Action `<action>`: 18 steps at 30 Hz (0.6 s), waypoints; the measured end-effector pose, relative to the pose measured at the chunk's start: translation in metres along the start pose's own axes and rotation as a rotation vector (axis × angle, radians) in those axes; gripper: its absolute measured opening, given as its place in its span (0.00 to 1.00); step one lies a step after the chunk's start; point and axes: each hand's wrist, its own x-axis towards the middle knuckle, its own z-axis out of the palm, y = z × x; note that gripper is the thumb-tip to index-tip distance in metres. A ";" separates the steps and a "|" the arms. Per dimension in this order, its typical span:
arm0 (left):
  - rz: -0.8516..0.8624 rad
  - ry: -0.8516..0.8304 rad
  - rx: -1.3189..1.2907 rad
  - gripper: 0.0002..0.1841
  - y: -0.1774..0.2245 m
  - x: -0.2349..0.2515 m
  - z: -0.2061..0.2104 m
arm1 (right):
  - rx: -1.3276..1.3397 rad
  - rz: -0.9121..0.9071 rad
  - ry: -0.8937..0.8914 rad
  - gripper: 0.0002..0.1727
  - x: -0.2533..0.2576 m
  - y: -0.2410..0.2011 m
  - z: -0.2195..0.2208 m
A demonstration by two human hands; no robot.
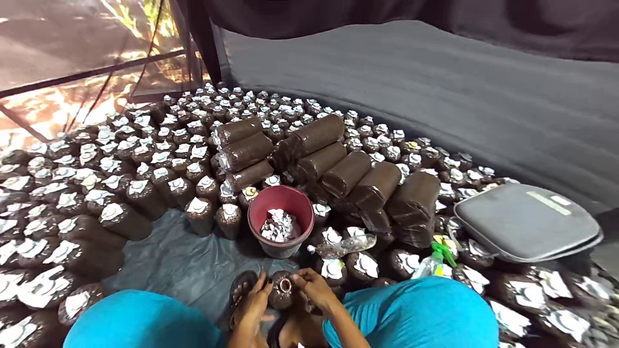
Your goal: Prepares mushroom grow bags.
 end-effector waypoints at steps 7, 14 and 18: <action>-0.197 -0.087 -0.364 0.32 0.004 0.030 0.012 | 0.266 0.210 -0.437 0.38 0.078 -0.003 0.020; -0.189 0.020 -0.361 0.25 -0.005 0.043 0.014 | 0.279 0.181 -0.291 0.24 0.084 0.002 0.026; -0.242 0.073 -0.350 0.24 -0.005 0.033 0.016 | 0.260 0.239 -0.138 0.16 0.069 -0.003 0.034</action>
